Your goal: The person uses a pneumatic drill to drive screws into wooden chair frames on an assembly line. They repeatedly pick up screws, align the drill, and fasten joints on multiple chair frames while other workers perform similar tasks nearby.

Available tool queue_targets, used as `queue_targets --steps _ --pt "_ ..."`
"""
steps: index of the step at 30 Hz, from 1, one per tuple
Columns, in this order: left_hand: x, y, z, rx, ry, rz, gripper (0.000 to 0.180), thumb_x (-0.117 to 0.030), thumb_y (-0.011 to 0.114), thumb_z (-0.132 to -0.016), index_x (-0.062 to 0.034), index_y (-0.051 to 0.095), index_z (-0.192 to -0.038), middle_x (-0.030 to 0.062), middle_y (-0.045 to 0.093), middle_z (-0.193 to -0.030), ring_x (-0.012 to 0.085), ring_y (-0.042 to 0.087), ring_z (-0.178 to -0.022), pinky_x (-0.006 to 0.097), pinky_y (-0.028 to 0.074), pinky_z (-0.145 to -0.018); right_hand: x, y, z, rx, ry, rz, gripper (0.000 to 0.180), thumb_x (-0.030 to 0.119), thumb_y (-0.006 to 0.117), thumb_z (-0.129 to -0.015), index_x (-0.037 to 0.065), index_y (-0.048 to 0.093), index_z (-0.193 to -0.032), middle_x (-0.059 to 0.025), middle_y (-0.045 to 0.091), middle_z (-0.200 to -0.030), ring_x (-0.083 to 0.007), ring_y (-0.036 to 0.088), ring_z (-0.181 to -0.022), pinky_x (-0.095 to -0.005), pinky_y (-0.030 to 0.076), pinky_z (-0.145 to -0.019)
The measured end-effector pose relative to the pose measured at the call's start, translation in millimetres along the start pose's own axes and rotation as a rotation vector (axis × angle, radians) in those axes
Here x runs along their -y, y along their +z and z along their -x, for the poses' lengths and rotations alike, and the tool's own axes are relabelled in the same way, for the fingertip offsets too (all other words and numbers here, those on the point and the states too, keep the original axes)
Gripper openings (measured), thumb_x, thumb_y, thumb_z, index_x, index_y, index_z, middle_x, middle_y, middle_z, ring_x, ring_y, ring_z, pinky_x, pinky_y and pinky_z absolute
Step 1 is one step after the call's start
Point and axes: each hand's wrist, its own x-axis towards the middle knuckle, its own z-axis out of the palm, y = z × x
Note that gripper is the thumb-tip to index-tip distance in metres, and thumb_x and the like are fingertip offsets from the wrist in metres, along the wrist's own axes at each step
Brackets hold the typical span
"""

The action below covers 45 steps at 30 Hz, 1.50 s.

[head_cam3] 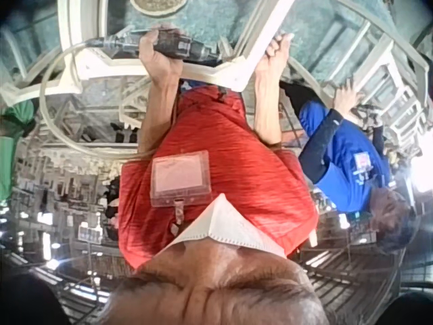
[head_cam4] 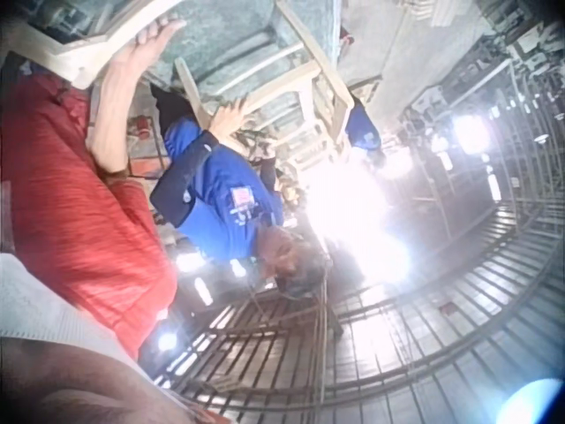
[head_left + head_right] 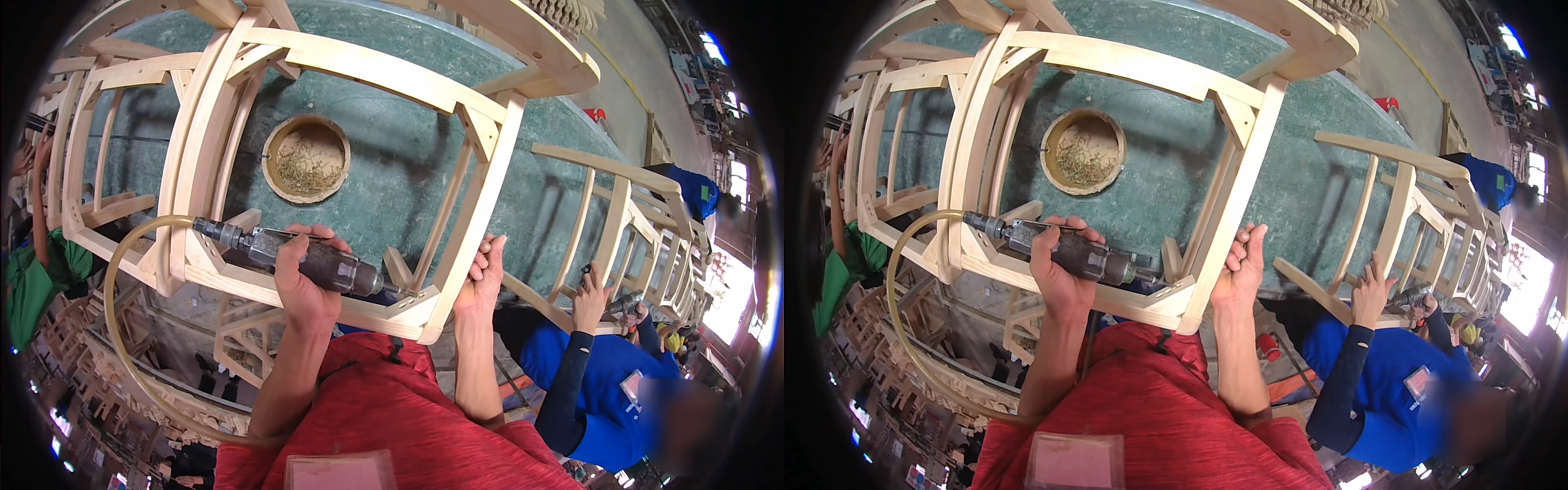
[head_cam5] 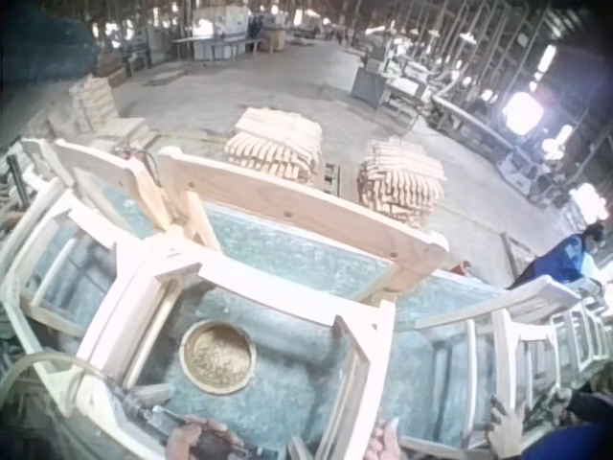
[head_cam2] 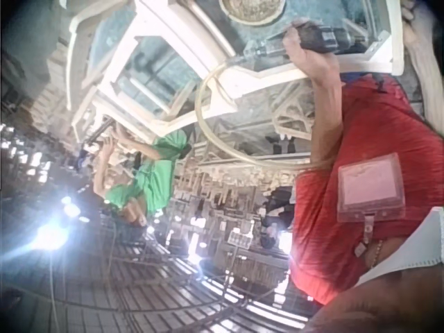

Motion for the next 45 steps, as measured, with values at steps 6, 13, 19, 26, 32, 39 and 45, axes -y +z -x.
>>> queue_targets --steps 6,13,19,26,32,39,45 --pt "4 7 -1 -0.055 -0.035 -0.045 0.012 -0.021 0.060 -0.090 -0.0114 0.058 -0.096 0.0088 0.064 -0.090 0.0238 0.064 -0.078 0.044 0.052 -0.077 0 3 -1 0.004 0.013 -0.018 0.028 0.033 0.066 -0.094 0.006 0.060 -0.089 0.0032 0.052 -0.073 -0.0008 0.040 -0.051 -0.0127 0.037 -0.038" --pt "8 7 -5 -0.090 -0.082 -0.056 0.015 -0.023 0.061 -0.087 -0.0109 0.056 -0.095 0.0094 0.062 -0.091 0.0245 0.063 -0.078 0.044 0.051 -0.078 0 1 1 0.067 -0.006 -0.002 0.029 0.035 0.068 -0.091 0.008 0.060 -0.088 0.0021 0.051 -0.070 -0.0022 0.042 -0.053 -0.0137 0.039 -0.039" --pt "9 5 -8 -0.070 -0.093 -0.101 0.016 -0.022 0.059 -0.087 -0.0098 0.055 -0.096 0.0097 0.062 -0.091 0.0247 0.063 -0.079 0.044 0.051 -0.079 -3 -2 1 0.052 -0.088 0.019 0.030 0.036 0.068 -0.091 0.008 0.057 -0.093 0.0023 0.050 -0.073 -0.0027 0.041 -0.054 -0.0137 0.038 -0.039" --pt "7 4 -15 0.018 -0.159 -0.101 0.016 -0.021 0.056 -0.089 -0.0070 0.057 -0.097 0.0107 0.063 -0.093 0.0249 0.064 -0.080 0.044 0.052 -0.079 -6 2 10 0.052 -0.209 0.104 0.023 0.028 0.066 -0.095 0.007 0.058 -0.100 0.0019 0.052 -0.079 -0.0035 0.042 -0.058 -0.0147 0.040 -0.044" --pt "-25 21 -7 0.189 0.096 -0.099 0.022 -0.025 0.055 -0.087 -0.0072 0.059 -0.100 0.0120 0.065 -0.094 0.0267 0.064 -0.080 0.045 0.052 -0.080 0 4 56 0.138 -0.120 0.163 0.025 0.028 0.061 -0.098 0.006 0.058 -0.110 0.0001 0.056 -0.088 -0.0054 0.051 -0.069 -0.0164 0.044 -0.053" --pt "-71 80 42 0.804 0.402 -0.044 0.036 -0.027 0.054 -0.085 -0.0071 0.057 -0.115 0.0158 0.062 -0.103 0.0293 0.061 -0.085 0.047 0.050 -0.082 -63 27 105 0.104 0.259 -0.026 0.026 0.032 0.066 -0.093 0.009 0.061 -0.103 -0.0007 0.057 -0.086 -0.0080 0.056 -0.072 -0.0169 0.050 -0.056" --pt "-79 73 53 0.833 0.489 -0.037 0.038 -0.025 0.056 -0.084 -0.0055 0.056 -0.117 0.0179 0.062 -0.104 0.0300 0.061 -0.086 0.047 0.050 -0.080 -77 46 116 0.226 0.242 0.050 0.025 0.032 0.066 -0.093 0.010 0.061 -0.103 0.0003 0.056 -0.085 -0.0074 0.054 -0.071 -0.0171 0.048 -0.057"
